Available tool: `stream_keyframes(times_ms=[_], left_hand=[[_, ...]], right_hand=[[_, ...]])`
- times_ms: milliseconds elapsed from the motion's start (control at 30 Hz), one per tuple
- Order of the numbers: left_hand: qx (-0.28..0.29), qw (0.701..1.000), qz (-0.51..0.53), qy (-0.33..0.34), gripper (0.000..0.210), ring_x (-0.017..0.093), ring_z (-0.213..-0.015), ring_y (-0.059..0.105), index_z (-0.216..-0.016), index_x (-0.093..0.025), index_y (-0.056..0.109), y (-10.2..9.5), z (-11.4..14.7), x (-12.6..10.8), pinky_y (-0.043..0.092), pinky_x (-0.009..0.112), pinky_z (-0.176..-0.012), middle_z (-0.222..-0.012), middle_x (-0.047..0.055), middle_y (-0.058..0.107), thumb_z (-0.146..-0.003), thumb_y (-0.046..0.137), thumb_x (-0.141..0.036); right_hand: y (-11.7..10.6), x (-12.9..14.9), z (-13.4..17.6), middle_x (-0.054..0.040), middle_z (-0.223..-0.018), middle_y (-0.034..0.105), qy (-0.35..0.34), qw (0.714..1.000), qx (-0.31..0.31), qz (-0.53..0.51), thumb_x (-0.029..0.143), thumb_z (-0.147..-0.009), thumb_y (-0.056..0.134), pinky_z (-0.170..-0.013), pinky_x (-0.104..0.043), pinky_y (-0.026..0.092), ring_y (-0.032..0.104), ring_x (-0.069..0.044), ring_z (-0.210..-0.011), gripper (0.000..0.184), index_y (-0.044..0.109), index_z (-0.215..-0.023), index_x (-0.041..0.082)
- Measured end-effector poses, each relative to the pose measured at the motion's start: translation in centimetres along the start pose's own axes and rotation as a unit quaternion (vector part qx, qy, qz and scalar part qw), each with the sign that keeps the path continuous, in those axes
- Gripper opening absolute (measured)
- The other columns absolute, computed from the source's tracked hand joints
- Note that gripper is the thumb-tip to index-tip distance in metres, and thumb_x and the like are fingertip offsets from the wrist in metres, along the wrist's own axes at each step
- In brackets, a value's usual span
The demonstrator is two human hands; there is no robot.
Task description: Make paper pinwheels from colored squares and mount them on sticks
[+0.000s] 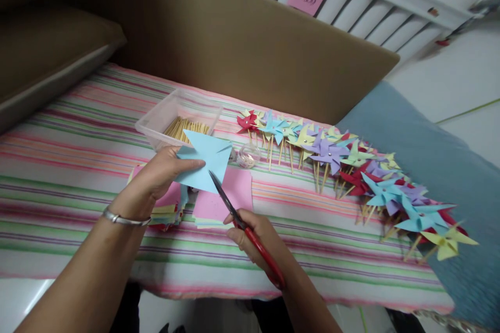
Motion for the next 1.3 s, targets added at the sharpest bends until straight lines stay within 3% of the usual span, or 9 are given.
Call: stream_keyframes(times_ms=[300,633,967,1300], left_hand=[[0.001,1.000,0.013,0.000,0.022,0.017,-0.058,0.062,-0.072,-0.016,0.072,0.08,-0.18,0.24,0.051,0.026,-0.055,-0.071,0.006,0.070,-0.053,0.079,-0.024],[0.005,1.000,0.008,0.005,0.022,0.017,-0.058,0.062,-0.074,-0.016,0.070,0.04,-0.06,0.31,0.051,0.026,-0.054,-0.069,0.005,0.069,-0.056,0.078,-0.024],[-0.013,1.000,0.012,-0.005,0.023,0.018,-0.055,0.062,-0.069,-0.016,0.069,0.31,0.04,0.02,0.050,0.027,-0.051,-0.066,0.005,0.069,-0.050,0.079,-0.023],[-0.006,1.000,0.012,-0.003,0.021,0.017,-0.054,0.061,-0.069,-0.017,0.069,0.13,-0.14,0.28,0.049,0.026,-0.051,-0.067,0.004,0.068,-0.052,0.079,-0.024]], right_hand=[[0.04,0.61,-0.06,0.0051,-0.059,0.043,0.012,1.000,-0.017,0.002,0.041,-0.075,0.063,-0.052,-0.021,0.034,0.038,-0.009,-0.053,0.027,0.063,-0.091,0.019],[-0.10,0.65,-0.16,0.0053,-0.057,0.041,0.010,1.000,0.007,0.010,0.042,-0.076,0.062,-0.050,-0.021,0.033,0.040,-0.009,-0.052,0.029,0.062,-0.094,0.019],[0.45,0.69,-0.10,0.0061,-0.053,0.041,0.022,0.999,-0.036,0.002,0.038,-0.072,0.064,-0.049,-0.021,0.031,0.037,-0.009,-0.050,0.023,0.064,-0.085,0.019],[0.34,0.68,-0.16,0.0055,-0.056,0.043,0.002,0.999,-0.035,0.020,0.038,-0.073,0.063,-0.050,-0.021,0.032,0.036,-0.009,-0.051,0.025,0.063,-0.087,0.018]])
Point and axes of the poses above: each hand's wrist, its own z-axis away from the middle knuckle, its own y-axis out of the palm, x = y × z, the point moved 1 cm from there along -z, towards the middle knuckle
